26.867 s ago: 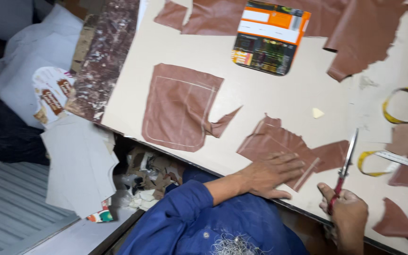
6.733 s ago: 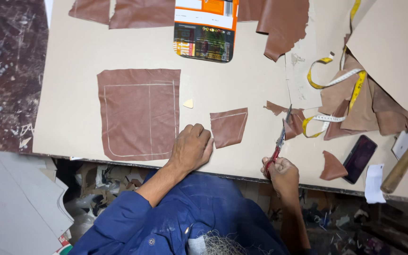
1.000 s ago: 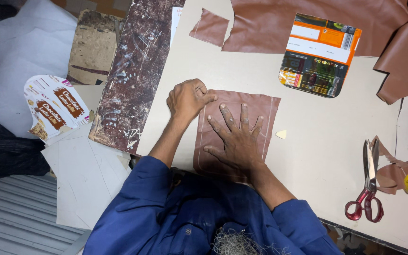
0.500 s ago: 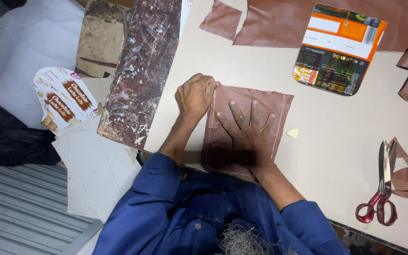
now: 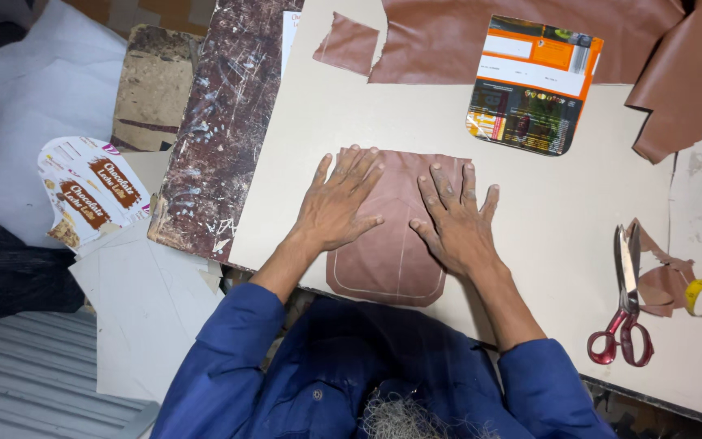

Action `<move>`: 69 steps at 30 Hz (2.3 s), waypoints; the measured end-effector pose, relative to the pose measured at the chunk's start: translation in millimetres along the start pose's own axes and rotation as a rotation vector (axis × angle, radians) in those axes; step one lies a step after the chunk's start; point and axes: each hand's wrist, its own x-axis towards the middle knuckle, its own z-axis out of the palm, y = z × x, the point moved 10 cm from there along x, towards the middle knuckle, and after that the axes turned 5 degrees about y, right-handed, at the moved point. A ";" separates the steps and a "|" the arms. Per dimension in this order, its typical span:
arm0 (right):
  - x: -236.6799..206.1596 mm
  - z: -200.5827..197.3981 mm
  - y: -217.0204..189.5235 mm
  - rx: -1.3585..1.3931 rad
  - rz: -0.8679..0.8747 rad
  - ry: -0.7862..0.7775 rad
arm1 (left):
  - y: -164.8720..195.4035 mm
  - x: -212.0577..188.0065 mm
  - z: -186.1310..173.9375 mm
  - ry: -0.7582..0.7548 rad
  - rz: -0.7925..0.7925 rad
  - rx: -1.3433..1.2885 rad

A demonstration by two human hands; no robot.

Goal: The person cuts brown leather pieces on a workbench using scissors, following white chalk outlines. They fold and align the leather, trim edges, and separate cut pieces, leaving scraps on the table.

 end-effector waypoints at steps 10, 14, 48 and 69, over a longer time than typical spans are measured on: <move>-99.9 -74.4 78.8 0.297 0.194 0.505 | -61.0 -52.4 -33.1 0.371 -0.270 -0.367; -82.0 -62.0 38.1 0.323 0.027 0.481 | -38.1 -51.8 -35.6 0.267 -0.089 -0.302; -284.6 -14.9 288.8 0.099 0.941 -0.172 | 53.6 -34.4 27.1 0.340 -0.148 -0.418; -286.8 7.5 326.2 0.243 0.825 -0.357 | 70.7 -5.5 30.9 0.640 -0.496 -0.646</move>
